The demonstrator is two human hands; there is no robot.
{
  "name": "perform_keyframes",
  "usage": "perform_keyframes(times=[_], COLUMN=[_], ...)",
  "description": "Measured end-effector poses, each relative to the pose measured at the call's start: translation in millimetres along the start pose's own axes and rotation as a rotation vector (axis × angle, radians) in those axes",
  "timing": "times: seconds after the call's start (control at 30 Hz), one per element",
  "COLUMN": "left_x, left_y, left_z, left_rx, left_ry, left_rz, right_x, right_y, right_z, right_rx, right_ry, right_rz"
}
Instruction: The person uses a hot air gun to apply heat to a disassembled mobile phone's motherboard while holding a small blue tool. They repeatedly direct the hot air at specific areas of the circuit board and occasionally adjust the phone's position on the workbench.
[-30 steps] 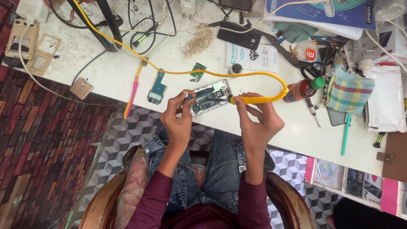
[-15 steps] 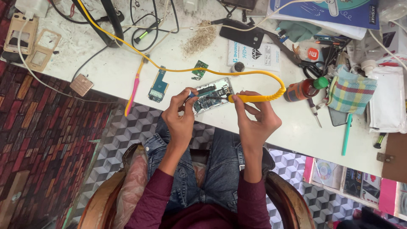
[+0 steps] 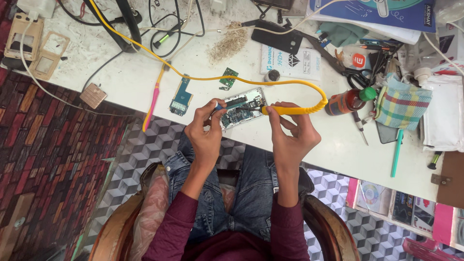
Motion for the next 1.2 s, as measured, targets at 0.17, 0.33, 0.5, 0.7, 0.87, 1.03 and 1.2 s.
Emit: perform_keyframes(times=[0.17,0.33,0.5,0.7,0.87,1.03,1.2], left_x=[-0.1,-0.5,1.2,-0.7,-2.4,-2.9,7.2], left_y=[-1.5,-2.4,-0.9,0.4,-0.9,-6.2,-14.0], left_z=[0.4,-0.2,0.4,0.4,-0.8,-3.8,-9.1], left_rx=[-0.007,0.013,0.014,0.006,0.016,-0.014,-0.027], left_ry=[0.0,-0.02,-0.024,-0.019,-0.013,-0.006,0.034], left_rz=[0.009,-0.001,0.017,0.032,0.027,0.004,-0.011], right_x=[1.1,0.3,1.7,0.2,-3.0,-0.8,-0.6], right_y=[-3.4,-3.2,-0.1,3.2,1.4,-0.9,-8.1], right_z=[-0.5,-1.7,-4.7,-4.1,-3.1,-2.8,-4.3], right_rx=[0.011,0.041,0.01,-0.059,-0.073,-0.026,0.045], right_ry=[-0.019,-0.083,-0.106,-0.098,-0.126,-0.131,-0.128], right_rz=[0.004,0.054,0.088,0.13,0.116,0.176,0.225])
Point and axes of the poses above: each hand's wrist, its own x-axis towards the middle knuckle, its own z-axis out of the palm, y = z × x, the point moved 4 cm from there along x, towards the middle knuckle, and after that the axes turned 7 degrees about -x, right-handed, at the moved point
